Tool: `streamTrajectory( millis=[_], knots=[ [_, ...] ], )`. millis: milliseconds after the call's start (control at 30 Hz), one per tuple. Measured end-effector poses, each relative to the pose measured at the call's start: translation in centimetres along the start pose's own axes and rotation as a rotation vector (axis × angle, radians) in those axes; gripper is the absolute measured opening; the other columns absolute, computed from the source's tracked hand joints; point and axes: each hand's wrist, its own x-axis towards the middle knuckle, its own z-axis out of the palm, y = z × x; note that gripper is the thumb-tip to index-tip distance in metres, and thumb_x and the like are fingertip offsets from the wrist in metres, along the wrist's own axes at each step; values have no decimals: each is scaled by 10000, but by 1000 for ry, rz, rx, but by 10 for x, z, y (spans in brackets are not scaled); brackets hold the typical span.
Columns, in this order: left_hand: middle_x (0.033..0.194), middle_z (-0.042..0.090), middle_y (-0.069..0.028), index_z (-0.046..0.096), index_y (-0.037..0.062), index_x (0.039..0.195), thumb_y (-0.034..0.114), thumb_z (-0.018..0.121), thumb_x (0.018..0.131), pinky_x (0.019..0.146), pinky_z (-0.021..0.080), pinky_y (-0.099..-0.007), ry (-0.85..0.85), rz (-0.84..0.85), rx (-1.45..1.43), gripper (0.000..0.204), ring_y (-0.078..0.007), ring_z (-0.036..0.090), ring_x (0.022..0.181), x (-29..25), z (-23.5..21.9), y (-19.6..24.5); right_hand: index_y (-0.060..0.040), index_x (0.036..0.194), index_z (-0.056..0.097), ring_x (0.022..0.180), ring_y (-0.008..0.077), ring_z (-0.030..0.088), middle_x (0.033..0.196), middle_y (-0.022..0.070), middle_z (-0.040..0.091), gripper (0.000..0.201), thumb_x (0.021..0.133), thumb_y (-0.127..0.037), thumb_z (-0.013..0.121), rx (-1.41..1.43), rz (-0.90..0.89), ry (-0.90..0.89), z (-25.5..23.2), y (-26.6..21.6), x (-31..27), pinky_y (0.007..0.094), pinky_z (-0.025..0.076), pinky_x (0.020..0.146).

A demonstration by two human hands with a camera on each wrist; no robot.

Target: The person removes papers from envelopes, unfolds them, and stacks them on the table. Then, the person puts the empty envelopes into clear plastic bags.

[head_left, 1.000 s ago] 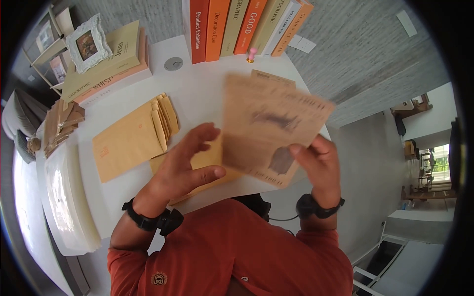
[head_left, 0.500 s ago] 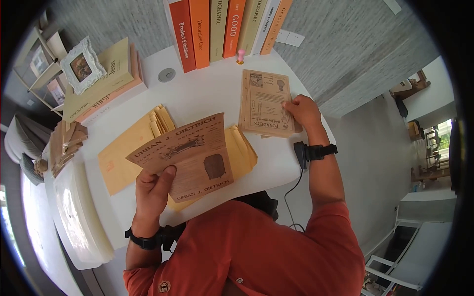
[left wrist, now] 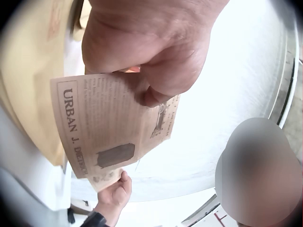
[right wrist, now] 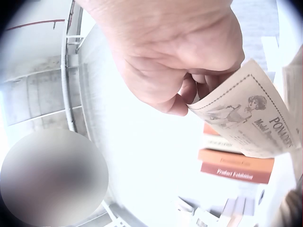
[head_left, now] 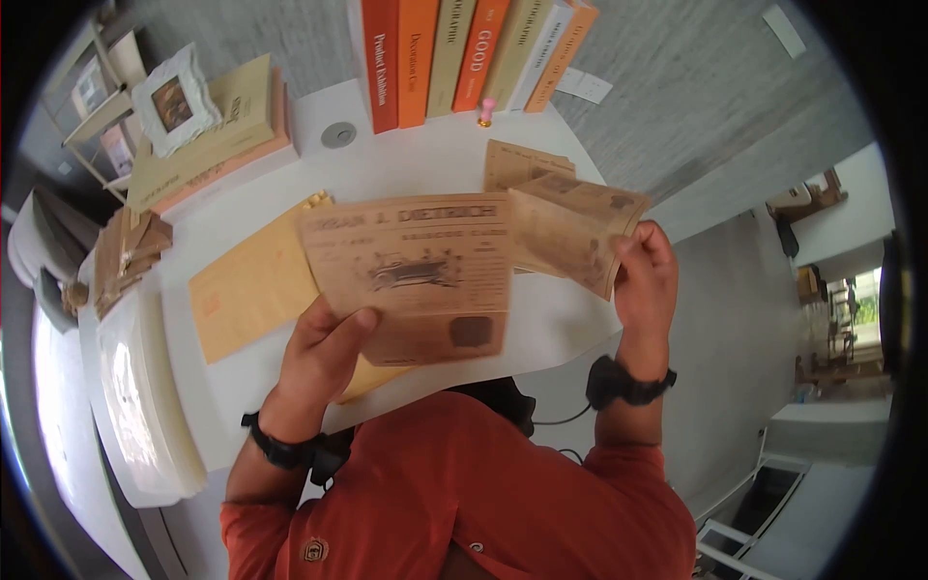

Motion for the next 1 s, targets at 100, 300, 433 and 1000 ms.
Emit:
streamTrajectory(
  millis=[100,300,433,1000],
  knots=[
    [1372,610,-56,570,30,1377,95,574,1032,1096,396,-320,-65,-80,-108,351,-136,535,1264,14,13,-6,-49,881,519,731,29,460,837,-25,571,114,961,-29,597,-8,-25,-205,29,4,-28,210,403,683],
    [1361,619,-46,570,42,1371,70,575,1027,1078,419,-309,-33,-26,-59,345,-132,562,1227,21,11,-24,-15,1047,535,797,55,513,925,15,608,97,988,-64,594,73,45,-438,52,17,-40,223,439,721],
    [1334,626,-88,399,32,1474,2,561,998,1068,433,-321,83,16,39,504,-150,574,1216,17,17,-13,20,1373,411,870,111,608,968,78,645,463,963,-27,621,29,-6,-384,70,17,-51,267,503,799],
    [1332,560,-58,571,47,1328,-104,658,889,941,499,-287,-82,172,808,471,-144,582,1131,5,-16,-15,28,1504,325,1116,167,608,1213,174,632,599,979,-26,608,-186,-226,-394,63,32,-65,294,491,935]
  ],
)
